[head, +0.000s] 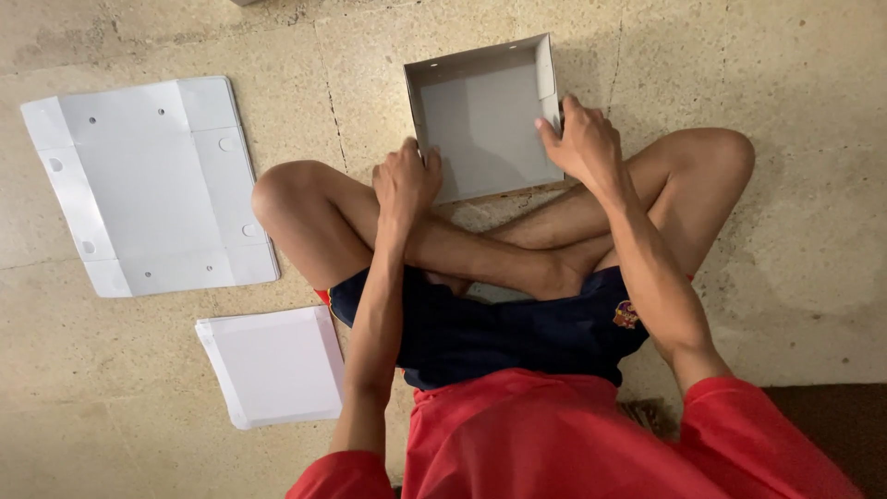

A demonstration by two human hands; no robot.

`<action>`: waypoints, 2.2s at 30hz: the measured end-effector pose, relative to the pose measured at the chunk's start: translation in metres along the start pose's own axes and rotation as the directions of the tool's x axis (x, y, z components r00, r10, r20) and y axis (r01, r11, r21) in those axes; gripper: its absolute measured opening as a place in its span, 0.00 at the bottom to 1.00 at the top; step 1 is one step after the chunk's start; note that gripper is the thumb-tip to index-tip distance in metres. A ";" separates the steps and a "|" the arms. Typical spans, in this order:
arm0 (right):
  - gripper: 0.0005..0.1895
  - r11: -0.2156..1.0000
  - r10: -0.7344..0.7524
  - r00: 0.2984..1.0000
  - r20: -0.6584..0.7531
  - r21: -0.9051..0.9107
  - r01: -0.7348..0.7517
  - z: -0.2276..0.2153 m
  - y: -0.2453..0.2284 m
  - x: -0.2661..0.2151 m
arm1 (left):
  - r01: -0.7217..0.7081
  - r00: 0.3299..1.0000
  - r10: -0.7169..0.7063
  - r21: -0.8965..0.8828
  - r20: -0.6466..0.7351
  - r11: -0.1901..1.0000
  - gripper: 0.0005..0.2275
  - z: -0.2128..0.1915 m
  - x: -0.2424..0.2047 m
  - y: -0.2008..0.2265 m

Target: Assembling a cardboard box by folding pre-cut flaps into position.

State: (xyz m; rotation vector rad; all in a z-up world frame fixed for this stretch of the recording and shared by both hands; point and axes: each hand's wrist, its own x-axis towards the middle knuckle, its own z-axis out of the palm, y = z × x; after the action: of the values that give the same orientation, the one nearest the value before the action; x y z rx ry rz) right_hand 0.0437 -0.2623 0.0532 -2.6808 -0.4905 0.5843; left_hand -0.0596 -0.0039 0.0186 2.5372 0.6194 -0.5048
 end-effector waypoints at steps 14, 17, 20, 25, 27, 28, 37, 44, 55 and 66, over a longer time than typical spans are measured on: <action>0.24 0.982 0.187 0.932 0.312 -0.027 -0.187 0.001 0.003 -0.026 | -0.184 0.974 0.214 0.301 -0.069 0.936 0.12 0.045 -0.014 -0.032; 0.25 0.985 0.169 0.936 0.309 -0.024 -0.170 0.012 0.013 -0.023 | -0.169 0.975 0.202 0.274 -0.097 0.947 0.12 0.044 -0.014 -0.029; 0.24 0.987 0.161 0.944 0.287 -0.024 -0.161 0.023 0.018 -0.017 | -0.155 0.969 0.204 0.296 -0.141 0.943 0.11 0.051 -0.012 -0.033; 0.24 0.984 0.169 0.949 0.266 0.001 -0.176 0.030 0.019 -0.019 | -0.137 0.975 0.184 0.313 -0.125 0.940 0.12 0.060 -0.006 -0.036; 0.26 0.982 0.184 0.946 0.268 -0.001 -0.191 0.026 0.014 -0.022 | -0.125 0.977 0.175 0.348 -0.118 0.929 0.11 0.060 -0.006 -0.033; 0.26 0.982 0.182 0.948 0.262 0.000 -0.188 0.027 0.015 -0.023 | -0.125 0.976 0.178 0.349 -0.125 0.929 0.11 0.060 -0.007 -0.034; 0.26 0.978 0.196 0.960 0.200 0.032 -0.206 0.035 0.013 -0.029 | -0.085 0.971 0.163 0.384 -0.176 0.919 0.14 0.049 -0.025 -0.021; 0.28 0.967 0.245 0.970 0.007 0.076 -0.245 0.017 -0.009 -0.057 | -0.099 0.946 0.183 0.300 -0.268 0.949 0.14 0.031 -0.047 -0.007; 0.41 0.988 -0.093 0.907 -0.410 0.076 0.136 0.026 -0.055 -0.111 | -0.269 0.950 0.285 0.130 -0.127 0.954 0.34 -0.025 -0.106 0.031; 0.42 0.992 -0.123 0.928 -0.351 -0.043 0.115 0.049 -0.043 -0.101 | -0.284 0.958 0.265 0.229 0.112 0.931 0.38 -0.013 -0.092 0.026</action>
State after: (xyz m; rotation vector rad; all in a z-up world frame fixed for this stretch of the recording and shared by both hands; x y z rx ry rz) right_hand -0.0764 -0.2520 0.0620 -2.6690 -0.5514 0.0566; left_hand -0.1199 -0.0482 0.0801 2.7578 0.1732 -0.6068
